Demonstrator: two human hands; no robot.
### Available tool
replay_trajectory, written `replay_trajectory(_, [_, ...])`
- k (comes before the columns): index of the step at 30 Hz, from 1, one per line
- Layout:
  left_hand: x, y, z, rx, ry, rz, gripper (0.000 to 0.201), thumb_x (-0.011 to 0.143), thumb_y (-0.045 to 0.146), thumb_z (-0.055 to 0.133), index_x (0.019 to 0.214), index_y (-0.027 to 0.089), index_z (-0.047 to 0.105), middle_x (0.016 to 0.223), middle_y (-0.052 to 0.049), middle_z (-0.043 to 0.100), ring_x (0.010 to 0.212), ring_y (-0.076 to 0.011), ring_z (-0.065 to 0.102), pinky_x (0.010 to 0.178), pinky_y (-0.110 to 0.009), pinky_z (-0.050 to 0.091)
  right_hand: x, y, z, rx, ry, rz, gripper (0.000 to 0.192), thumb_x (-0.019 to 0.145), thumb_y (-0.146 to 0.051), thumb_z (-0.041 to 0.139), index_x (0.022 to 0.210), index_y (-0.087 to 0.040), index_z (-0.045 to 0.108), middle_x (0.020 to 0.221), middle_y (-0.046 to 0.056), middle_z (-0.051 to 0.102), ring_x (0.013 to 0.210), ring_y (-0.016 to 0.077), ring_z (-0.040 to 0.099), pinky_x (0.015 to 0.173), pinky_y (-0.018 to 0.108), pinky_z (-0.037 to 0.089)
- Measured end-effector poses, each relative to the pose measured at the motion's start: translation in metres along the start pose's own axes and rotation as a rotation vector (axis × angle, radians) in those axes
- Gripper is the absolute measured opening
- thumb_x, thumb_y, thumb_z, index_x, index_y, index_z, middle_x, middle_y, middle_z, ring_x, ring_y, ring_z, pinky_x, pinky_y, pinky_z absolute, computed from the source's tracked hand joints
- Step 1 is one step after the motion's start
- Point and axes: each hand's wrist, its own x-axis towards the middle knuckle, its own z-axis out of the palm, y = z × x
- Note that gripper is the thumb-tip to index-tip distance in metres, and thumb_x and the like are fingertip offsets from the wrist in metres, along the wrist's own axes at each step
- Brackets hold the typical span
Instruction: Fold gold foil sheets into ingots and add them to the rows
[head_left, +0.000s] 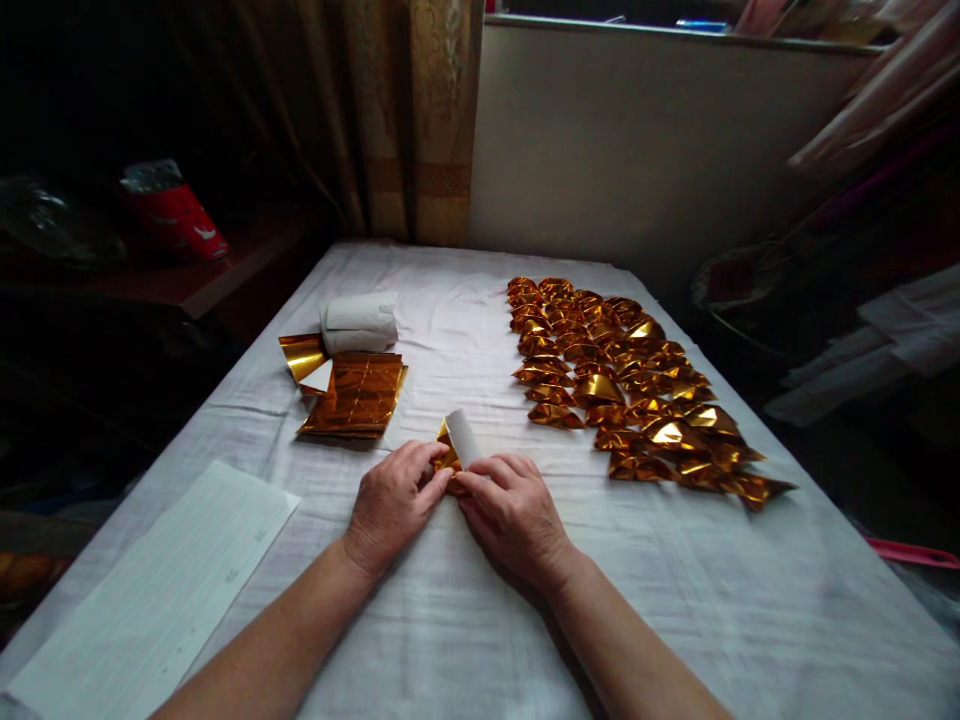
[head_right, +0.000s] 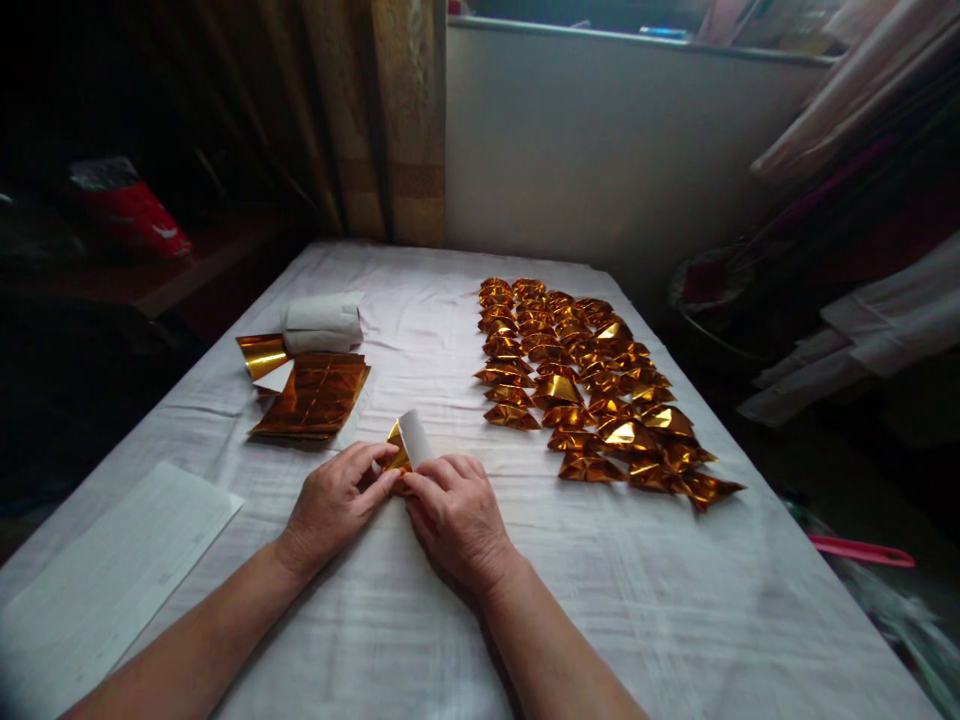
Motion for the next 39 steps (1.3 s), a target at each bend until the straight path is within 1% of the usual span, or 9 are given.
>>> replay_trajectory(6, [0.002, -0.010, -0.001, 0.158, -0.019, 0.086, 0.016, 0.093, 0.027, 0.056, 0.107, 0.021, 0.062, 0.099, -0.005, 0.070, 0.092, -0.0208, 0.064, 0.081, -0.033, 0.051, -0.006, 0.014, -0.002, 0.045, -0.012, 0.075, 0.037, 0.081, -0.016, 0.056, 0.116, -0.023, 0.066, 0.120, 0.008, 0.066, 0.109, 0.0228, 0.057, 0.096, 0.039, 0.042])
replay_trajectory(10, [0.004, -0.013, -0.001, 0.199, -0.037, 0.093, 0.017, 0.093, 0.026, 0.058, 0.108, 0.022, 0.063, 0.102, -0.004, 0.070, 0.096, -0.0225, 0.061, 0.085, -0.036, 0.048, -0.007, 0.017, -0.002, 0.065, -0.021, 0.117, 0.041, 0.079, -0.015, 0.056, 0.118, -0.021, 0.065, 0.120, 0.008, 0.067, 0.110, 0.0236, 0.057, 0.097, 0.040, 0.041])
replay_trajectory(16, [0.007, -0.011, 0.002, 0.259, -0.066, 0.072, 0.020, 0.091, 0.025, 0.060, 0.111, 0.024, 0.063, 0.115, -0.005, 0.067, 0.106, -0.0245, 0.058, 0.090, -0.040, 0.044, -0.005, 0.017, 0.001, 0.055, -0.005, 0.083, 0.030, 0.088, -0.018, 0.057, 0.117, -0.022, 0.065, 0.113, 0.007, 0.069, 0.103, 0.0216, 0.059, 0.091, 0.037, 0.041])
replay_trajectory(19, [0.008, -0.010, 0.002, 0.263, -0.057, 0.061, 0.015, 0.091, 0.023, 0.061, 0.105, 0.024, 0.065, 0.123, -0.006, 0.062, 0.111, -0.0253, 0.055, 0.092, -0.040, 0.043, -0.004, 0.018, 0.002, 0.038, -0.003, 0.043, 0.021, 0.092, -0.022, 0.057, 0.110, -0.024, 0.069, 0.107, 0.005, 0.071, 0.098, 0.0199, 0.059, 0.087, 0.035, 0.041])
replay_trajectory(21, [0.008, -0.009, 0.001, 0.269, -0.056, 0.066, 0.010, 0.091, 0.022, 0.061, 0.099, 0.023, 0.066, 0.120, -0.006, 0.062, 0.108, -0.0251, 0.055, 0.092, -0.039, 0.043, -0.003, 0.018, 0.001, 0.027, 0.002, 0.019, 0.017, 0.095, -0.024, 0.057, 0.103, -0.025, 0.071, 0.102, 0.004, 0.072, 0.095, 0.0187, 0.060, 0.085, 0.034, 0.041])
replay_trajectory(26, [0.005, -0.001, 0.002, 0.286, -0.140, 0.127, 0.012, 0.095, 0.026, 0.055, 0.089, 0.022, 0.065, 0.088, -0.003, 0.064, 0.085, -0.0219, 0.056, 0.077, -0.036, 0.043, 0.000, 0.014, 0.001, 0.014, 0.008, -0.027, 0.017, 0.096, -0.025, 0.056, 0.091, -0.024, 0.073, 0.092, 0.003, 0.072, 0.087, 0.0170, 0.059, 0.082, 0.032, 0.040])
replay_trajectory(31, [0.000, 0.005, 0.000, 0.217, -0.185, 0.114, 0.009, 0.093, 0.030, 0.060, 0.093, 0.022, 0.063, 0.094, -0.003, 0.064, 0.092, -0.0227, 0.056, 0.082, -0.037, 0.041, -0.002, 0.015, 0.005, 0.063, 0.021, -0.087, 0.015, 0.095, -0.025, 0.058, 0.088, -0.023, 0.071, 0.087, 0.002, 0.072, 0.079, 0.0166, 0.059, 0.078, 0.033, 0.040])
replay_trajectory(35, [-0.001, 0.004, -0.001, 0.184, -0.211, 0.096, 0.010, 0.089, 0.029, 0.064, 0.095, 0.022, 0.062, 0.098, -0.004, 0.064, 0.096, -0.0233, 0.055, 0.085, -0.037, 0.041, -0.003, 0.020, 0.008, 0.131, 0.054, 0.017, 0.006, 0.091, -0.025, 0.063, 0.094, -0.024, 0.069, 0.092, 0.002, 0.072, 0.086, 0.0182, 0.062, 0.081, 0.034, 0.041])
replay_trajectory(39, [-0.001, 0.005, -0.004, 0.162, -0.226, 0.091, 0.012, 0.088, 0.030, 0.066, 0.095, 0.022, 0.061, 0.099, -0.004, 0.064, 0.098, -0.0234, 0.055, 0.087, -0.037, 0.041, -0.001, 0.021, 0.010, 0.121, 0.051, 0.119, 0.004, 0.088, -0.023, 0.066, 0.091, -0.024, 0.068, 0.094, 0.003, 0.071, 0.089, 0.0202, 0.062, 0.081, 0.034, 0.040])
